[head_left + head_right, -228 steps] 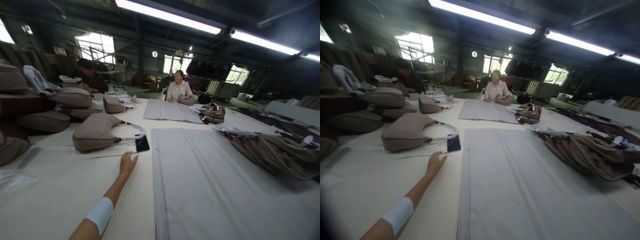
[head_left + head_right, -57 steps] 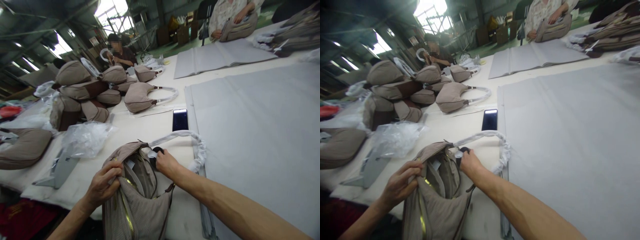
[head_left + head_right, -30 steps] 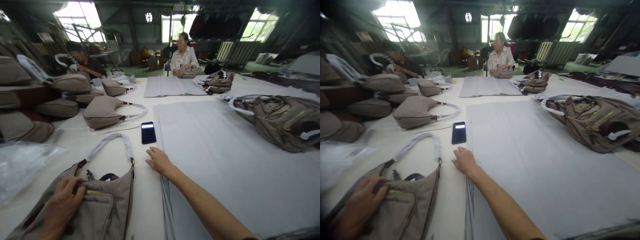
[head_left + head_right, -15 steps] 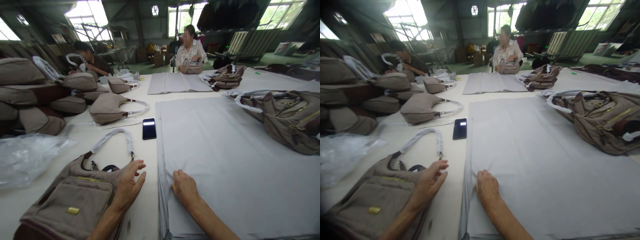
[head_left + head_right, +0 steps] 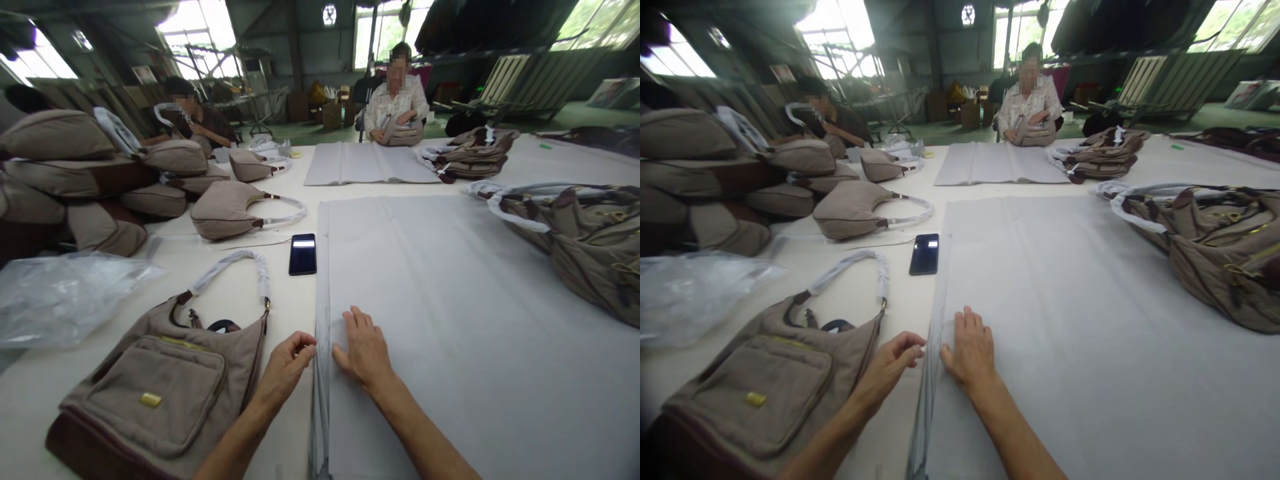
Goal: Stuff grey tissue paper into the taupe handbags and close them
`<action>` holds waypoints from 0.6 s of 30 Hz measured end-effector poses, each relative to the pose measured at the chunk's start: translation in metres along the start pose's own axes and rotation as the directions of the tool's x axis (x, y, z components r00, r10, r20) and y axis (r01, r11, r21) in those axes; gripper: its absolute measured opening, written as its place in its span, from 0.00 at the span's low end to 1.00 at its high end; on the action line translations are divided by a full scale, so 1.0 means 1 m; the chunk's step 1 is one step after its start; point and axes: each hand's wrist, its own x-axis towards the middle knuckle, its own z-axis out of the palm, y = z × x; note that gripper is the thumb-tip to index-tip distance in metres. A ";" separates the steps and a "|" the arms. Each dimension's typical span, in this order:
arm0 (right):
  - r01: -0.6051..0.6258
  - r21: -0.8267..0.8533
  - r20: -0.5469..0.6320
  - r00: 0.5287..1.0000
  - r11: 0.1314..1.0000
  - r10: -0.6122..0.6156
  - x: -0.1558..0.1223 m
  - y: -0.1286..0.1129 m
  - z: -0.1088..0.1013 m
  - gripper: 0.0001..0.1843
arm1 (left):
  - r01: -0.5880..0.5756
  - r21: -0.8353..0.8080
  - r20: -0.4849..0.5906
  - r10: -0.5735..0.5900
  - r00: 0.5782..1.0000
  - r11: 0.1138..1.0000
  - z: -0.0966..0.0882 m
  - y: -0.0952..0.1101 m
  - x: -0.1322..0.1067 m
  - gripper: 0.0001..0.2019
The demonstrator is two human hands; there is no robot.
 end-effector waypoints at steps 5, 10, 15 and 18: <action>-0.044 -0.222 0.100 0.993 0.974 0.068 0.024 0.023 -0.003 0.11 | 0.017 -0.009 -0.003 -0.018 1.000 1.000 -0.003 -0.008 -0.005 0.12; -0.090 -0.200 0.101 0.989 0.976 0.112 0.027 0.060 -0.012 0.06 | 0.051 0.002 -0.013 -0.051 0.999 0.999 -0.005 -0.004 -0.011 0.13; -0.086 -0.149 0.113 0.988 0.985 0.103 0.027 0.062 -0.012 0.05 | -0.092 0.215 -0.018 0.098 0.995 0.972 0.029 0.006 0.008 0.17; -0.080 -0.133 0.110 0.989 0.988 0.095 0.027 0.061 -0.011 0.06 | -0.144 0.307 -0.054 0.168 0.984 0.941 0.049 0.011 0.024 0.18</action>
